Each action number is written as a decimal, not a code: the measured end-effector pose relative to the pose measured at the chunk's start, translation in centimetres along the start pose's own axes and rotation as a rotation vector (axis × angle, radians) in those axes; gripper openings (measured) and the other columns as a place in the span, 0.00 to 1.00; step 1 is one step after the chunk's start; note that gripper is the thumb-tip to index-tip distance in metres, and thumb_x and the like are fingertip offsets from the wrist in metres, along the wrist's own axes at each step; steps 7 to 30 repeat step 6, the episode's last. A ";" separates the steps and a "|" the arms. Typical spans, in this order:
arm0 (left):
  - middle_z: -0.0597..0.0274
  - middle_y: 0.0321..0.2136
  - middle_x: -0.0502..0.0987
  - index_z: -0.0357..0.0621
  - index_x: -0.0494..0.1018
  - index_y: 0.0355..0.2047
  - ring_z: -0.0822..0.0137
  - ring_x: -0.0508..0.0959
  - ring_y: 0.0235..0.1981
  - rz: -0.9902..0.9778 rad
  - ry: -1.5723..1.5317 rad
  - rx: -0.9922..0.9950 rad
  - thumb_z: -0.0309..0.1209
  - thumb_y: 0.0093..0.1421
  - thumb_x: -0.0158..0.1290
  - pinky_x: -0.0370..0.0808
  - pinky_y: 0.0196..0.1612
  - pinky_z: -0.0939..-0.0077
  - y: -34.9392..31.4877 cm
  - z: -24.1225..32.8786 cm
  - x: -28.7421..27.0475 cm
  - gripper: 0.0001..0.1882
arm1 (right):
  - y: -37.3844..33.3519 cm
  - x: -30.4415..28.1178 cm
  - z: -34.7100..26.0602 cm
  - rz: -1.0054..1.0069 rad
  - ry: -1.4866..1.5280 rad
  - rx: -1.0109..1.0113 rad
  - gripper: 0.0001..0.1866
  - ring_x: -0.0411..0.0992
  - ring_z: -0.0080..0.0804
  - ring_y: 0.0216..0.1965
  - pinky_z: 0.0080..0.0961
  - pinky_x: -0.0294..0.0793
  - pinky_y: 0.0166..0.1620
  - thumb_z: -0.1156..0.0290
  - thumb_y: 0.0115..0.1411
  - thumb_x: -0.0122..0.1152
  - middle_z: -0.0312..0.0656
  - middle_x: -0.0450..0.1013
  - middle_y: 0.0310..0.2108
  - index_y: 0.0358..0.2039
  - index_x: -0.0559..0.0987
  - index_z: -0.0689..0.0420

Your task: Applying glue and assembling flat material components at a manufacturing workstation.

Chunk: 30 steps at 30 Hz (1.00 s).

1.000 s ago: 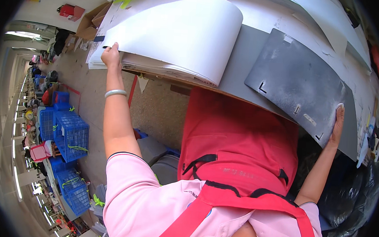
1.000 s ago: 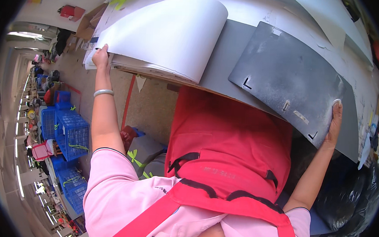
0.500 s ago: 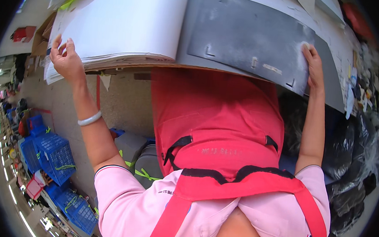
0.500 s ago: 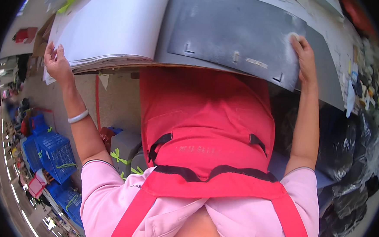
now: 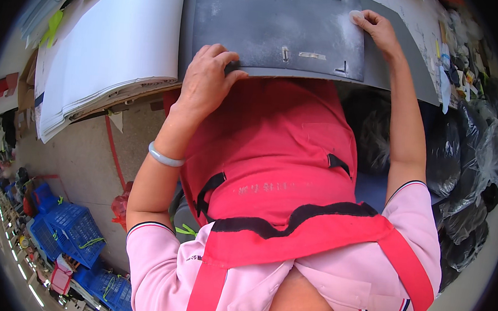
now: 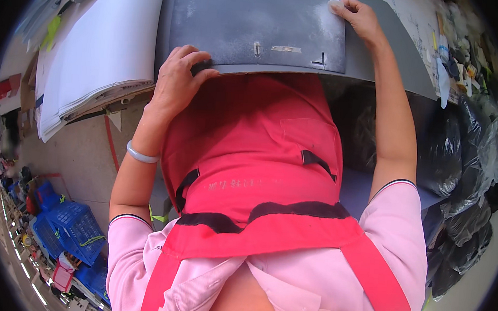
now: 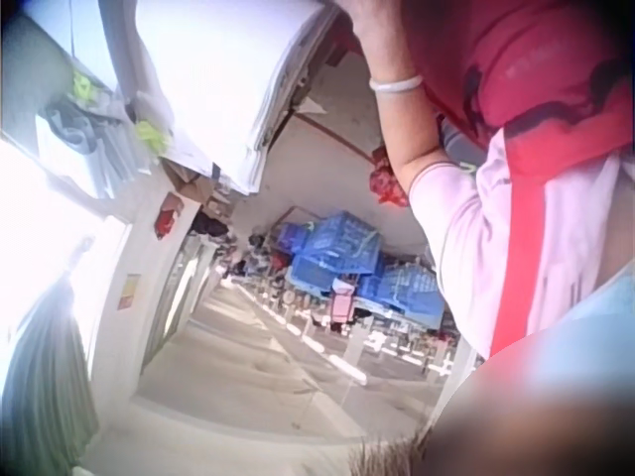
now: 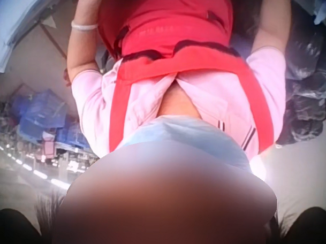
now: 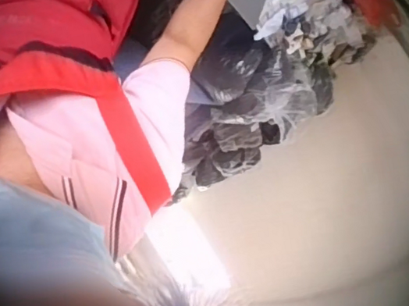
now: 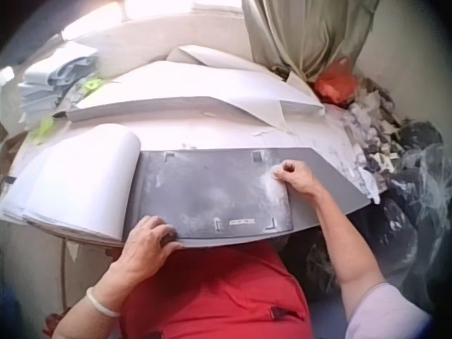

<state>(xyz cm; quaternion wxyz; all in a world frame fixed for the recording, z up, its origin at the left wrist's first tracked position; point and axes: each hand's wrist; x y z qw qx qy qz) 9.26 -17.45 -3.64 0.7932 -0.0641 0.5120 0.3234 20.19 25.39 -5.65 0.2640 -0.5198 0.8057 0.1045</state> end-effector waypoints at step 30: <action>0.58 0.38 0.78 0.41 0.81 0.40 0.55 0.77 0.43 -0.072 -0.031 -0.004 0.33 0.56 0.66 0.76 0.46 0.63 -0.1 0.3 0.4 0.14 | 0.9 -1.2 2.2 -0.006 -0.011 0.023 0.14 0.68 0.13 0.36 0.14 0.65 0.47 0.56 0.63 0.68 0.25 0.74 0.31 0.37 0.82 0.55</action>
Point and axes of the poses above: each hand's wrist, its own y-axis towards the middle knuckle, its own x-axis out of the palm, z = x × y
